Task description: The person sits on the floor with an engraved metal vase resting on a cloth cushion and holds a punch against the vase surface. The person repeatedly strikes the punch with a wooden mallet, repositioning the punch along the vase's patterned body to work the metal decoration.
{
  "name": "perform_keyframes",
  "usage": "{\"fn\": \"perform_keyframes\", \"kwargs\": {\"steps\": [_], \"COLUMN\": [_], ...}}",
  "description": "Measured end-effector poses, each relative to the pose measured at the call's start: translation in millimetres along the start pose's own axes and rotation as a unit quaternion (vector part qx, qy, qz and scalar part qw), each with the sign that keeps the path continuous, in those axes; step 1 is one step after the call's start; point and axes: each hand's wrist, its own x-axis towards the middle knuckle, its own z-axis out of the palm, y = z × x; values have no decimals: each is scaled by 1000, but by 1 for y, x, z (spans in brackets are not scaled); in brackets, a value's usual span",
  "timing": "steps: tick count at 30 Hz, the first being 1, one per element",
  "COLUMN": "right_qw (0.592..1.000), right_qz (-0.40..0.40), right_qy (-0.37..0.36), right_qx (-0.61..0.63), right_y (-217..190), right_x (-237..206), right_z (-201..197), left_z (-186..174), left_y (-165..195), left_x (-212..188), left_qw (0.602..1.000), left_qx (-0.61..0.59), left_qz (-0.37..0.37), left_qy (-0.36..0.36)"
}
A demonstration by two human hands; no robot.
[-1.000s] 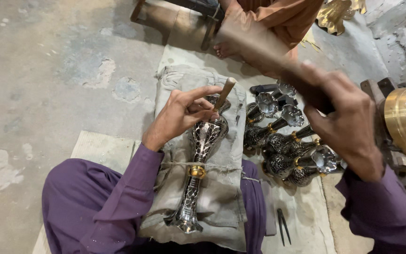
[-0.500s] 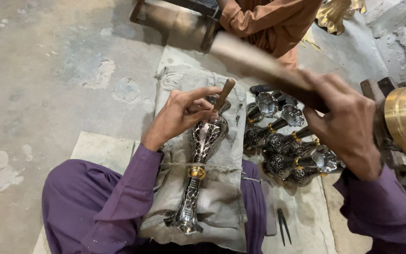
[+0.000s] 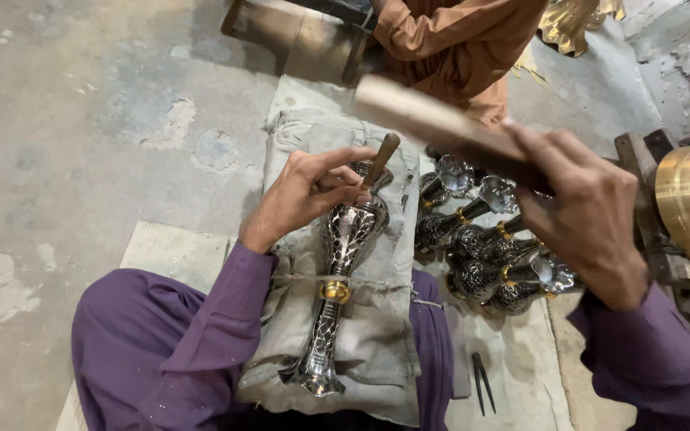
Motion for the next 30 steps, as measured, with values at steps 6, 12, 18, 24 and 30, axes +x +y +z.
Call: {"fn": "perform_keyframes", "kwargs": {"steps": [6, 12, 18, 24, 30], "right_qw": [999, 999, 989, 989, 997], "right_qz": [-19, -5, -4, 108, 18], "right_qy": [-5, -43, 52, -1, -47], "right_qx": [-37, -1, 141, 98, -57], "right_y": [-1, -6, -6, -9, 3], "right_x": [-6, -7, -13, -18, -27], "right_z": [2, -4, -5, -2, 3], "left_z": [-1, -3, -3, -4, -5], "left_y": [-2, -2, -1, -5, -20], "left_x": [0, -1, -1, -2, -10], "left_qw": [1000, 1000, 1000, 1000, 992], "left_qx": [-1, -11, -17, -13, -106], "left_qz": [-9, -13, -5, -7, -54], "left_qy": [-8, -14, -14, -20, 31]}}
